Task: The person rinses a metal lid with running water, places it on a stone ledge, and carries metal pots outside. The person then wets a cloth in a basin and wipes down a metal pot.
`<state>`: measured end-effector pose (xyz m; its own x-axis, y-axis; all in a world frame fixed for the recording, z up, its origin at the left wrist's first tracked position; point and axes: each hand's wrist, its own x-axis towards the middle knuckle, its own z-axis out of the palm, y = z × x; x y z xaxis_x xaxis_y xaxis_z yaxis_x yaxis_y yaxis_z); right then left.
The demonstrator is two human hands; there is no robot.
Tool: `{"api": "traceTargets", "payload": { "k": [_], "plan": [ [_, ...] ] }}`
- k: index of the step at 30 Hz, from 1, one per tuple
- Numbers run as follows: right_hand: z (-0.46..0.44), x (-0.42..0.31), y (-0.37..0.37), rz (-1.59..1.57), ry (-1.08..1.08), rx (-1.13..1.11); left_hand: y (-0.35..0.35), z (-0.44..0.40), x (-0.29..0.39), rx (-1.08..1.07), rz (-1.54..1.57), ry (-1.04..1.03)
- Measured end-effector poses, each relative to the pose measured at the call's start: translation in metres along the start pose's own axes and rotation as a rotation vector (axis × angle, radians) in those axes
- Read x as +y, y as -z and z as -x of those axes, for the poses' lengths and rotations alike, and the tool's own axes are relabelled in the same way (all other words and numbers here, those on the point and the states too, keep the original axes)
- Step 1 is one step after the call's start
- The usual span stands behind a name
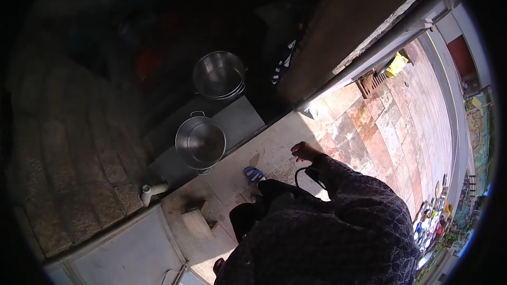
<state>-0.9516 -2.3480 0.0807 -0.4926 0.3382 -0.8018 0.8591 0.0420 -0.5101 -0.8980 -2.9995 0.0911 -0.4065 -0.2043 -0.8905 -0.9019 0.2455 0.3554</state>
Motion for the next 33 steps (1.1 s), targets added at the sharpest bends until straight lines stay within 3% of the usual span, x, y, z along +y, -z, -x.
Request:
{"api": "traceTargets", "payload": {
  "k": [6,12,17,21,27,29,31,33],
  "plan": [
    [-0.009,-0.013,-0.006,-0.059,-0.104,0.062,0.023,-0.055,0.076,-0.058,-0.098,0.095],
    [0.033,-0.001,-0.032,-0.188,-0.267,0.24,0.058,-0.142,0.206,-0.153,-0.282,0.092],
    [0.075,-0.03,-0.104,-0.296,-0.432,0.259,0.088,-0.2,0.358,-0.173,-0.405,-0.005],
    [0.084,-0.034,-0.172,-0.555,-0.325,0.223,0.11,-0.25,0.448,-0.178,-0.554,-0.124],
    [0.092,-0.007,-0.235,-0.785,-0.269,0.197,0.089,-0.284,0.519,-0.191,-0.619,-0.189],
    [0.099,-0.004,-0.24,-0.826,-0.351,0.24,0.072,-0.286,0.525,-0.229,-0.622,-0.196],
    [0.098,0.025,-0.253,-0.997,-0.273,0.3,0.058,-0.288,0.526,-0.234,-0.601,-0.189],
    [0.092,0.054,-0.253,-1.067,-0.24,0.299,0.049,-0.301,0.522,-0.413,-0.485,-0.218]
  ]
}}
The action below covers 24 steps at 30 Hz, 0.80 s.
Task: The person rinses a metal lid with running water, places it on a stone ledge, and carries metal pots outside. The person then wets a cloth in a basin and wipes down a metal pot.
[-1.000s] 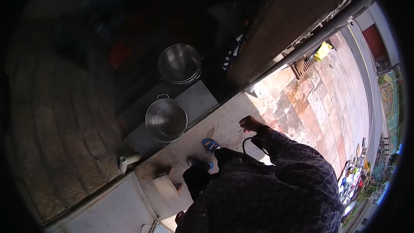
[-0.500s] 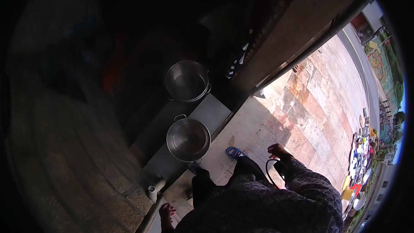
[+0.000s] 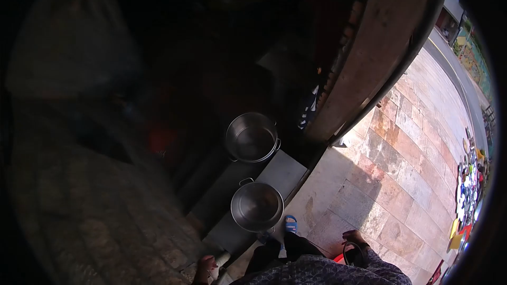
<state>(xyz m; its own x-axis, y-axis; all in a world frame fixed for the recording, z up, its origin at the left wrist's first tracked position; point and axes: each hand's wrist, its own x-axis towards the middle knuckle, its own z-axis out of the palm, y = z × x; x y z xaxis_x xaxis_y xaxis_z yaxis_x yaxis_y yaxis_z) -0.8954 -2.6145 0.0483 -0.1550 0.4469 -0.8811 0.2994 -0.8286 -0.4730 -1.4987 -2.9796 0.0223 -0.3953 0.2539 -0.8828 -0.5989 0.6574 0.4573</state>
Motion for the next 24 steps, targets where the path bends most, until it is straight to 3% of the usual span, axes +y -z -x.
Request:
{"api": "traceTargets", "payload": {
  "k": [2,3,5,9,10,13,19,24],
  "plan": [
    [-0.016,0.012,0.019,0.356,0.222,-0.098,-0.015,-0.002,0.004,-0.017,-0.033,0.001],
    [-0.028,0.022,0.029,0.584,0.549,-0.171,-0.019,-0.002,0.008,-0.05,-0.066,0.014],
    [-0.01,0.001,0.008,-0.164,0.091,0.026,-0.01,-0.029,0.003,-0.069,-0.128,0.041],
    [-0.025,0.011,0.009,-0.103,0.058,0.1,-0.014,-0.071,0.004,-0.069,-0.232,0.004],
    [-0.019,0.01,0.002,-0.148,0.065,0.146,-0.047,-0.029,0.05,-0.039,-0.285,0.022],
    [-0.01,0.023,-0.016,-0.203,0.062,0.25,-0.064,-0.026,0.114,-0.027,-0.538,-0.01],
    [-0.02,0.123,-0.058,-0.427,0.057,0.37,-0.063,-0.111,0.202,-0.094,-0.64,-0.135],
    [-0.008,0.132,-0.133,-0.588,-0.048,0.287,-0.029,-0.145,0.245,-0.127,-0.572,-0.249]
  ]
}}
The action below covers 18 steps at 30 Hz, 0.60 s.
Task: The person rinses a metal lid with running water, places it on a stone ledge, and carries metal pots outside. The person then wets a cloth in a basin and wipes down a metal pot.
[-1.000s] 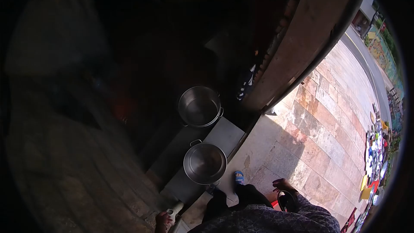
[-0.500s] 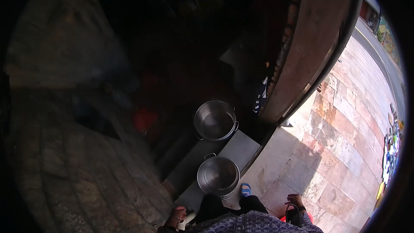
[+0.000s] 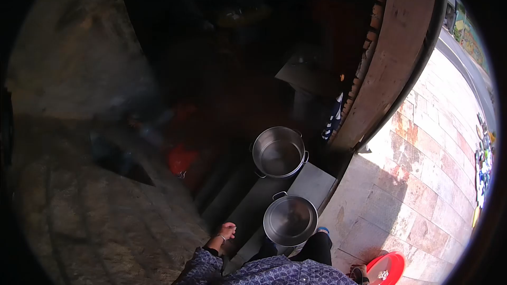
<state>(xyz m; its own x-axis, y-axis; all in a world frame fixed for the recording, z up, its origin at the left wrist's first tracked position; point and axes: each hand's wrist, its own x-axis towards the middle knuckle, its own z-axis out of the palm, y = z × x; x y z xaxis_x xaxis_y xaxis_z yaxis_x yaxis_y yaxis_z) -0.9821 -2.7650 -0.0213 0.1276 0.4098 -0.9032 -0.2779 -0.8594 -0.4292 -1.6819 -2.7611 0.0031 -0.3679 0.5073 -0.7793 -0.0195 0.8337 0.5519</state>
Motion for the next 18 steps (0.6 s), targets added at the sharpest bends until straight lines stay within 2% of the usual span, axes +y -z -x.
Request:
{"api": "traceTargets", "payload": {
  "k": [3,6,8,10,13,14,18],
  "plan": [
    [0.009,0.021,-0.027,-0.149,-0.143,-0.161,0.035,0.0,-0.018,0.004,-0.071,-0.034],
    [0.014,0.036,-0.051,-0.195,-0.199,-0.239,0.068,0.012,-0.043,0.026,-0.059,0.037],
    [0.011,0.036,-0.076,0.005,-0.029,-0.115,0.087,0.024,-0.059,0.054,-0.115,0.175],
    [0.012,0.034,-0.093,0.196,0.093,-0.006,0.099,0.029,-0.077,0.073,-0.087,0.203],
    [0.007,0.039,-0.09,0.307,0.095,-0.083,0.109,0.032,-0.105,0.098,0.022,0.235],
    [0.104,-0.007,-0.156,0.383,0.052,-0.027,0.11,0.036,-0.104,0.087,0.001,0.216],
    [0.072,-0.013,-0.152,0.404,0.076,0.002,0.111,0.029,-0.118,0.076,0.086,0.158]
  ]
}}
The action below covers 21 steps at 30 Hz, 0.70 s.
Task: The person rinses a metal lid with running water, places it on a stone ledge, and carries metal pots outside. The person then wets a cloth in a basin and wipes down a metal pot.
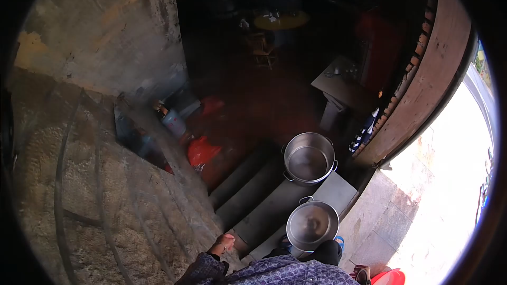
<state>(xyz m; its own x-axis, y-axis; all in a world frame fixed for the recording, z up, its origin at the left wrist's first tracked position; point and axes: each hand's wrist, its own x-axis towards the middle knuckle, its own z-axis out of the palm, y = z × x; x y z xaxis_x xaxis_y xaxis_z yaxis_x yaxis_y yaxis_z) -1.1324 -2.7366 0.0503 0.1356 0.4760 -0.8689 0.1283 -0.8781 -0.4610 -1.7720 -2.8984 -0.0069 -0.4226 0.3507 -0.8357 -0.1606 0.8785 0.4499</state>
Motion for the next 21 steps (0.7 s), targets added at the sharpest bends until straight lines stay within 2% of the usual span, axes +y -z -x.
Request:
{"api": "traceTargets", "payload": {
  "k": [9,12,14,15,16,18,19,21],
  "plan": [
    [-0.025,-0.033,-0.01,0.072,0.04,0.012,-0.002,0.015,0.019,0.016,-0.064,-0.007],
    [-0.025,-0.035,-0.011,0.075,0.06,0.008,0.001,0.01,-0.001,0.01,0.033,0.03],
    [-0.023,-0.034,-0.009,0.082,0.068,0.008,0.002,0.01,-0.011,0.068,-0.053,0.054],
    [-0.021,-0.032,-0.005,0.093,0.069,0.015,0.004,0.004,-0.022,0.047,-0.125,0.002],
    [-0.017,-0.031,-0.001,0.103,0.069,0.021,0.004,0.005,-0.024,0.026,-0.024,0.049],
    [-0.011,-0.031,-0.004,0.111,0.062,0.022,0.001,-0.004,-0.048,0.067,-0.013,-0.033],
    [-0.01,-0.031,-0.005,0.113,0.058,0.022,0.003,0.019,-0.02,0.068,-0.111,0.049],
    [-0.007,-0.026,-0.005,0.106,0.044,0.032,-0.003,-0.002,-0.046,0.06,-0.019,0.01]
  ]
}}
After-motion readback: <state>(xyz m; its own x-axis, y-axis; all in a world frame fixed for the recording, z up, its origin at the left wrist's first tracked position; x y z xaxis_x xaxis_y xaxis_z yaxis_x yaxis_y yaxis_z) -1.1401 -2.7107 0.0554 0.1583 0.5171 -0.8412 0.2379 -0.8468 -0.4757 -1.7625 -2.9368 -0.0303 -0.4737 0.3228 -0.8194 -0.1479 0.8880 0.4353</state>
